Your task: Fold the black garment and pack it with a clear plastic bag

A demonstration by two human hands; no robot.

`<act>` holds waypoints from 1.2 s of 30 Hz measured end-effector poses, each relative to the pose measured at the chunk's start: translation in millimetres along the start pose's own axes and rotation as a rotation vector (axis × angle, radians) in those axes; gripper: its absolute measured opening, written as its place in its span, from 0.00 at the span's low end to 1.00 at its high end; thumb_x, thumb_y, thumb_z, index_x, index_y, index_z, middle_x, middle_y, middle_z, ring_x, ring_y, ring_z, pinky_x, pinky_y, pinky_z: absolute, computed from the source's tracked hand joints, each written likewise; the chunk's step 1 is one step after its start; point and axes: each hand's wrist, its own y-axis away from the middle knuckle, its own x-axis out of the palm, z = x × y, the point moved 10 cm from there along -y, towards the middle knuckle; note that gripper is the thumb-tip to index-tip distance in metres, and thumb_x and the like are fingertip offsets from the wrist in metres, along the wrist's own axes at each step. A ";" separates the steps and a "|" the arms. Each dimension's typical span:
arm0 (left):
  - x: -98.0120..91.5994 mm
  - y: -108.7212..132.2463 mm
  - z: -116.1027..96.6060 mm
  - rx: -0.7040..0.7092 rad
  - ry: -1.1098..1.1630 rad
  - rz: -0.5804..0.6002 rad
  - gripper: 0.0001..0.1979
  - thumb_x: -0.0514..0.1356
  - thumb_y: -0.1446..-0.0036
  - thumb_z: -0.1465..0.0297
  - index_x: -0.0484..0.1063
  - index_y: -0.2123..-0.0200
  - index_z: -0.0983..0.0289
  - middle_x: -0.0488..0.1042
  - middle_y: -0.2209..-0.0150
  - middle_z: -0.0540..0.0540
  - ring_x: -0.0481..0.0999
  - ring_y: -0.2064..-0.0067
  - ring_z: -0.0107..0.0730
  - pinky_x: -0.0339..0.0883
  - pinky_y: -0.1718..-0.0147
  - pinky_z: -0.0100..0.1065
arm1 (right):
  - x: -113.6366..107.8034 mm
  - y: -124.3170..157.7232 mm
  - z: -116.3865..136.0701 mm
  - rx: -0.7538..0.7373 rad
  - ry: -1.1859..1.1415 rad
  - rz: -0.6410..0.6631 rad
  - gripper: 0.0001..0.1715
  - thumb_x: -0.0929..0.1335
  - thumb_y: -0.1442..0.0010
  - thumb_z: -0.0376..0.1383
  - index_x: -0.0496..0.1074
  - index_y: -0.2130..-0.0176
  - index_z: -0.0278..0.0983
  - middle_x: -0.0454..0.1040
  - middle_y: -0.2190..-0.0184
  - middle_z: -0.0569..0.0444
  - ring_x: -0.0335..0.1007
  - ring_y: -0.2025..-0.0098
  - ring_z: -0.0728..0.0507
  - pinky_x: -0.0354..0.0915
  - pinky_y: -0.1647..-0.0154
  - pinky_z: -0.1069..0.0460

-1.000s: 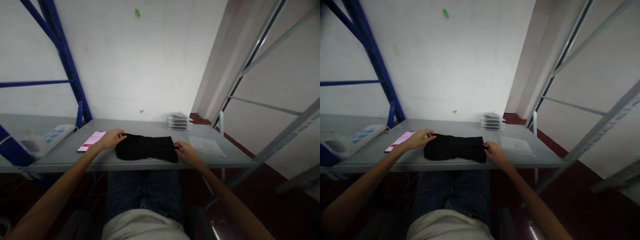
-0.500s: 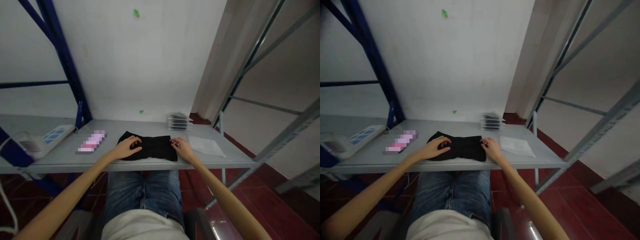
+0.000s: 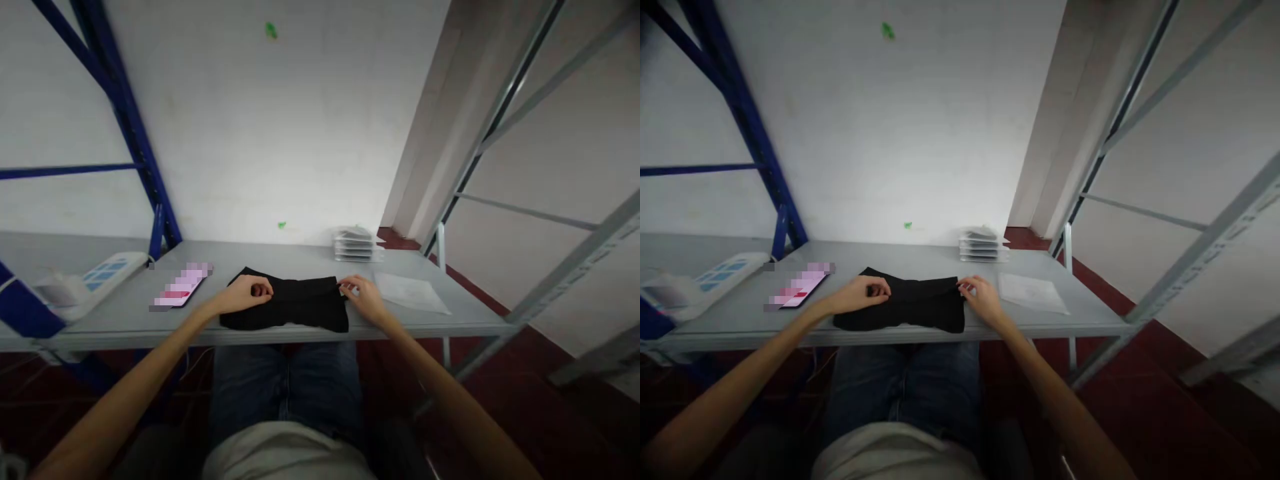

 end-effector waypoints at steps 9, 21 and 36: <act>-31.8 -38.3 16.6 -0.041 0.004 -0.091 0.18 0.68 0.49 0.55 0.79 0.62 0.62 0.79 0.69 0.52 0.77 0.65 0.36 0.69 0.63 0.34 | 0.7 -48.1 -18.1 0.180 0.022 0.007 0.10 0.69 0.34 0.39 0.79 0.55 0.39 0.82 0.63 0.52 0.78 0.61 0.43 0.69 0.56 0.51; -3.0 -47.4 -2.8 -0.064 -0.577 -0.393 0.18 0.50 0.31 0.64 0.72 0.44 0.63 0.74 0.43 0.65 0.72 0.40 0.50 0.67 0.42 0.49 | 83.7 -78.5 49.0 0.274 0.183 -0.076 0.23 0.60 0.29 0.35 0.71 0.39 0.36 0.74 0.41 0.43 0.70 0.40 0.39 0.63 0.38 0.47; 25.7 -47.8 74.7 -0.186 -0.425 -0.077 0.36 0.45 0.32 0.46 0.58 0.29 0.57 0.52 0.26 0.60 0.50 0.25 0.48 0.37 0.30 0.61 | 135.3 -75.1 17.6 0.111 0.348 0.234 0.31 0.56 0.25 0.42 0.62 0.30 0.31 0.58 0.28 0.41 0.49 0.25 0.36 0.48 0.27 0.39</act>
